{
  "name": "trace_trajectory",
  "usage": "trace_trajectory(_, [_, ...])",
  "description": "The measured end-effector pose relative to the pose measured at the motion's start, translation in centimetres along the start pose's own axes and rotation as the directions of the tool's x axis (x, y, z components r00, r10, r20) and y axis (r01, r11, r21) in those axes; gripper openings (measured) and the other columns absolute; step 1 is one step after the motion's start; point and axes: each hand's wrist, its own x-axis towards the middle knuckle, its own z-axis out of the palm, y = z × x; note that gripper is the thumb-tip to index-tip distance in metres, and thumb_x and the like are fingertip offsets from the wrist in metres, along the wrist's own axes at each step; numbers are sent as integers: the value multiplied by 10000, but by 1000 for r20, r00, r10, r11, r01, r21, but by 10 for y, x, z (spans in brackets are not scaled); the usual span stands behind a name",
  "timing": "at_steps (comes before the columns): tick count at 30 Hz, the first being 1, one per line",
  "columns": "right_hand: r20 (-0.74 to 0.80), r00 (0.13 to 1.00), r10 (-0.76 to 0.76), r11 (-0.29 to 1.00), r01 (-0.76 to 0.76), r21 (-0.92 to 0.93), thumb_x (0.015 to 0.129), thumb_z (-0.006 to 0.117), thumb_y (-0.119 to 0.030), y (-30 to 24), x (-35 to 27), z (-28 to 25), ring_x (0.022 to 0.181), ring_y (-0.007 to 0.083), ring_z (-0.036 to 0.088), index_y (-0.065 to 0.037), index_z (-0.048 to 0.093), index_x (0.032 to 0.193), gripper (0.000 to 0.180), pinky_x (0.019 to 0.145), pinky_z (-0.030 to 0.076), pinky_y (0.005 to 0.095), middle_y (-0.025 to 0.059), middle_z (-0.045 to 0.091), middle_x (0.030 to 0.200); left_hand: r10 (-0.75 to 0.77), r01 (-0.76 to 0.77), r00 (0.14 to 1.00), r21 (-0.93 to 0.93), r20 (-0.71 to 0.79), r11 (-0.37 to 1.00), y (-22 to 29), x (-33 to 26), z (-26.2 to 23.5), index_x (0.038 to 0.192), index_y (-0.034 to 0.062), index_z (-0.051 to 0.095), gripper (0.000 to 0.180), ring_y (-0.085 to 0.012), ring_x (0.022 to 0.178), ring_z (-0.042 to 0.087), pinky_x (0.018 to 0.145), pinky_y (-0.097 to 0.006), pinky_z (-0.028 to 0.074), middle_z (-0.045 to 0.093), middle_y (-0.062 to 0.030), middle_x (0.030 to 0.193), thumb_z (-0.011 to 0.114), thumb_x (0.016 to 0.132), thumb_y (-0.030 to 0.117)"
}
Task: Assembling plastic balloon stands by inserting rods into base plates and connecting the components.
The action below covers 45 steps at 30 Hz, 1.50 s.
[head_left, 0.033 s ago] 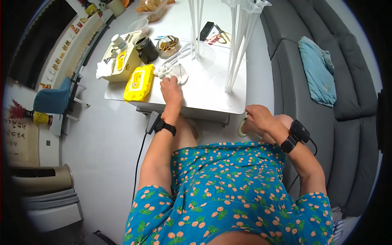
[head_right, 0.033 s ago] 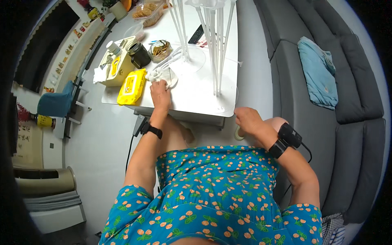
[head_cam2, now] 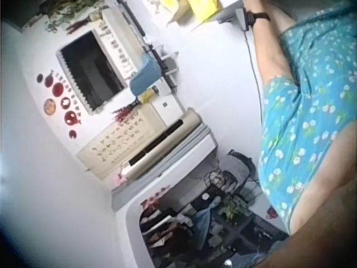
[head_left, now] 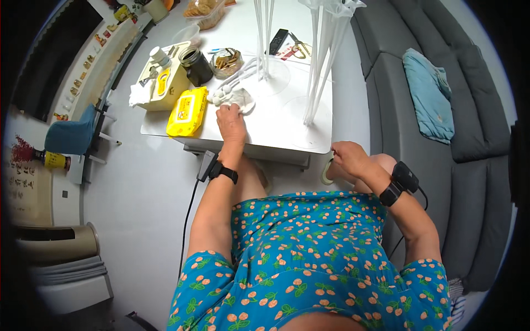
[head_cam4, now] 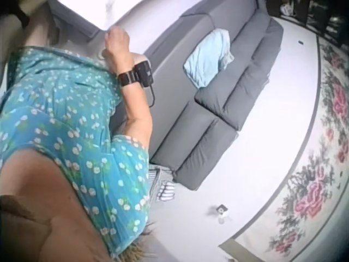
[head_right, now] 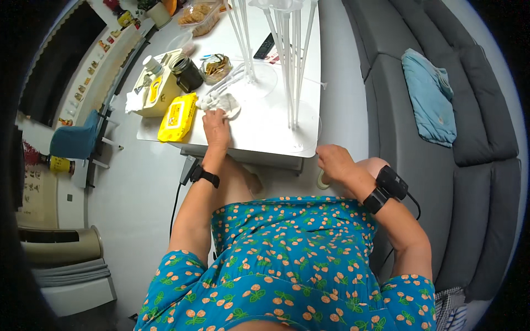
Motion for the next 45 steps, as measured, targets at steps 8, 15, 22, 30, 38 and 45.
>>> trace_trajectory(8, [-192,979,-63,935,125,333,775,543,-97,-18,-14,3,861,355,563,-12,555,975,218,785,443,422,178,587,896,-254,118,927,-429,-275,896,47,-37,-11,945,-30,537,150,-322,757,546,702,-396,443,553,-170,835,527,807,29])
trace_trajectory(15, [-444,879,-173,810,383,444,811,531,-39,-18,-15,57,1130,322,486,-12,468,1242,436,967,392,362,169,507,1202,101,253,929,-812,355,527,157,-148,19,899,-9,581,168,-148,746,559,672,-275,458,561,-77,839,474,780,-60])
trace_trajectory(22, [-484,815,-320,880,445,167,720,497,60,0,1,48,1198,371,422,58,497,1151,432,998,385,415,193,498,1174,306,-221,948,-510,88,832,116,-94,45,1139,2,566,448,-302,1136,516,956,-375,418,549,-148,1208,400,746,-134])
trace_trajectory(30, [-439,776,-453,878,300,-374,770,482,-65,31,16,54,1087,326,504,74,518,1088,349,901,428,387,203,531,1116,475,-406,867,-338,152,849,125,-88,75,1242,-11,467,554,-346,1279,360,1081,-460,253,437,-188,1325,455,705,-144])
trace_trajectory(38, [-616,770,-166,978,50,-201,755,492,-14,82,-6,8,1144,329,487,34,547,1082,335,985,391,381,199,550,1143,433,-382,893,-307,119,872,125,-91,65,1263,49,463,608,-332,1269,385,1076,-451,275,461,-156,1320,401,707,-189])
trace_trajectory(45, [-433,754,-493,867,466,-176,773,475,-8,44,9,15,1176,333,463,30,510,1145,376,1021,360,410,187,523,1177,441,-398,895,-339,58,852,134,-83,64,1208,36,478,521,-337,1250,409,1063,-461,298,482,-154,1296,415,731,-164])
